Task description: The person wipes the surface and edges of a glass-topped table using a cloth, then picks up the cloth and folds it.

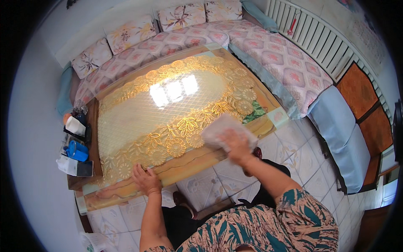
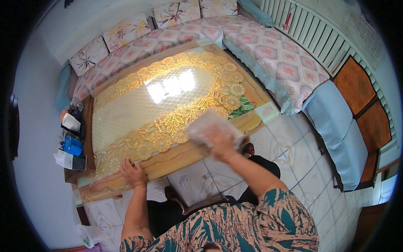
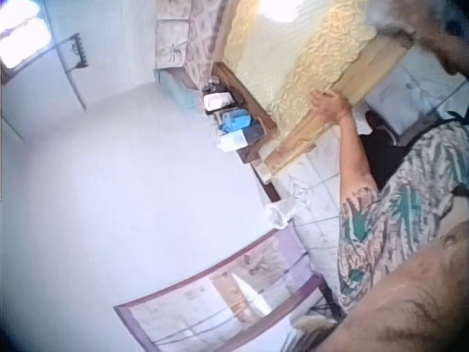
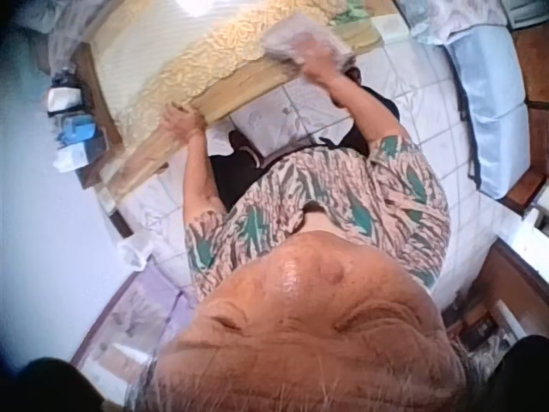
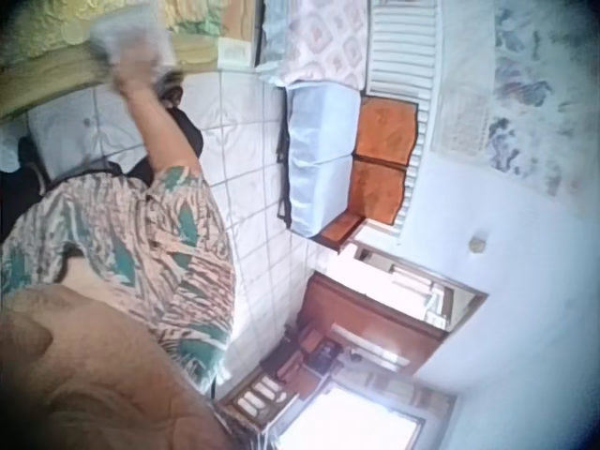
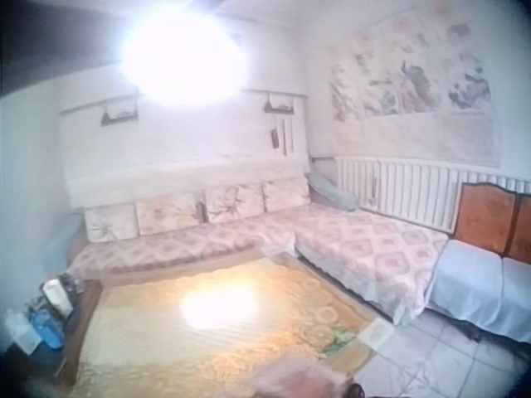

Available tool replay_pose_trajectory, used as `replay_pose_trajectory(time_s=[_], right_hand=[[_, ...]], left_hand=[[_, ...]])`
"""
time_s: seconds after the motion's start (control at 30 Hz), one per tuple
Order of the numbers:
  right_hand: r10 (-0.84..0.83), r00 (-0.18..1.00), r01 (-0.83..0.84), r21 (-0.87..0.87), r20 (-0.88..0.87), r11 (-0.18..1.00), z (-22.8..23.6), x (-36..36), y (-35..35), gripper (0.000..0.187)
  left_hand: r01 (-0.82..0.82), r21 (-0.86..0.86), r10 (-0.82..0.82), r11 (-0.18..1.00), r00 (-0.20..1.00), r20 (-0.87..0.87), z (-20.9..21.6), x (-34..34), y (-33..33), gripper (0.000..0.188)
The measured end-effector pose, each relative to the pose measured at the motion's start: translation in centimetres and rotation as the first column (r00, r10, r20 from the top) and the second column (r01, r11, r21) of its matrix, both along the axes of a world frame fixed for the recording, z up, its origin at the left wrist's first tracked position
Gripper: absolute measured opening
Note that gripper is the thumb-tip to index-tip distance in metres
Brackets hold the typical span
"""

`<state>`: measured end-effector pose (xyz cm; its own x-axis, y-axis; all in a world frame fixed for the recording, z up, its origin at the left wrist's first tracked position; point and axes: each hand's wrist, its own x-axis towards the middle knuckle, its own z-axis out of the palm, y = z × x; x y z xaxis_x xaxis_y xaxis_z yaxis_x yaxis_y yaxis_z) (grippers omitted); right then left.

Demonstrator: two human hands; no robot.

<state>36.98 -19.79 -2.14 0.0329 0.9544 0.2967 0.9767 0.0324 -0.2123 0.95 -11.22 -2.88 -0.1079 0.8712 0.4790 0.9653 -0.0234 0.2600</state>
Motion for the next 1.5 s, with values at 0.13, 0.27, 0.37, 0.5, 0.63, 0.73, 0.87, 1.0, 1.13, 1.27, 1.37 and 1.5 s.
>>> replay_pose_trajectory(time_s=[0.13,0.27,0.37,0.5,0.63,0.73,0.87,1.0,1.13,1.27,1.37,1.5], right_hand=[[-0.422,0.907,0.420,-0.075,-0.007,0.904,0.3,10.8,-1.5,0.055],[-0.747,0.664,0.748,-0.049,0.031,0.662,-0.4,11.9,0.4,0.056],[-0.645,0.757,0.630,0.147,0.104,0.763,-2.4,7.5,3.4,0.054],[-0.152,0.981,0.139,-0.111,-0.123,0.984,0.4,-5.3,6.8,0.050],[0.319,0.945,-0.310,0.108,-0.076,0.945,-1.3,-14.4,9.4,0.053],[0.466,0.875,-0.468,0.017,-0.128,0.884,0.0,-16.3,13.7,0.056],[0.426,0.890,-0.448,-0.139,-0.161,0.883,-0.6,-13.3,21.5,0.057],[0.163,0.974,-0.177,-0.078,-0.156,0.981,-0.4,-5.1,26.9,0.047],[-0.091,0.996,0.088,-0.114,-0.019,0.990,-0.8,5.9,28.2,0.050],[-0.467,0.884,0.465,-0.108,0.008,0.879,-0.5,15.7,24.4,0.050],[-0.547,0.833,0.552,-0.061,0.081,0.832,0.2,19.9,19.1,0.051],[-0.489,0.869,0.490,0.005,0.070,0.872,-0.9,20.7,13.0,0.055]], left_hand=[[0.002,0.001,-0.002,1.000,1.000,0.017,-0.3,0.0,0.1,0.047],[-0.006,-0.008,0.006,1.000,1.000,0.003,0.1,0.4,0.0,0.047],[-0.003,-0.029,0.003,1.000,1.000,0.017,0.5,0.7,-0.1,0.048],[-0.023,-0.065,0.024,0.998,1.000,0.012,1.0,0.4,-0.4,0.047],[-0.005,-0.106,0.006,0.994,1.000,0.009,1.4,0.8,-0.4,0.046],[0.017,-0.145,-0.015,0.989,1.000,0.013,2.4,0.9,-0.5,0.045],[0.057,-0.149,-0.061,0.987,0.998,-0.021,1.9,0.5,-0.4,0.043],[0.078,-0.160,-0.084,0.984,0.996,-0.032,2.1,0.4,-0.5,0.043],[0.092,-0.177,-0.092,0.980,0.996,0.007,2.0,0.4,-0.5,0.044],[0.104,-0.155,-0.111,0.982,0.993,-0.038,1.8,0.2,-0.6,0.044],[0.097,-0.152,-0.105,0.984,0.993,-0.047,1.8,0.1,-0.6,0.044],[0.049,-0.158,-0.058,0.986,0.997,-0.055,1.6,-0.1,-0.7,0.045]])
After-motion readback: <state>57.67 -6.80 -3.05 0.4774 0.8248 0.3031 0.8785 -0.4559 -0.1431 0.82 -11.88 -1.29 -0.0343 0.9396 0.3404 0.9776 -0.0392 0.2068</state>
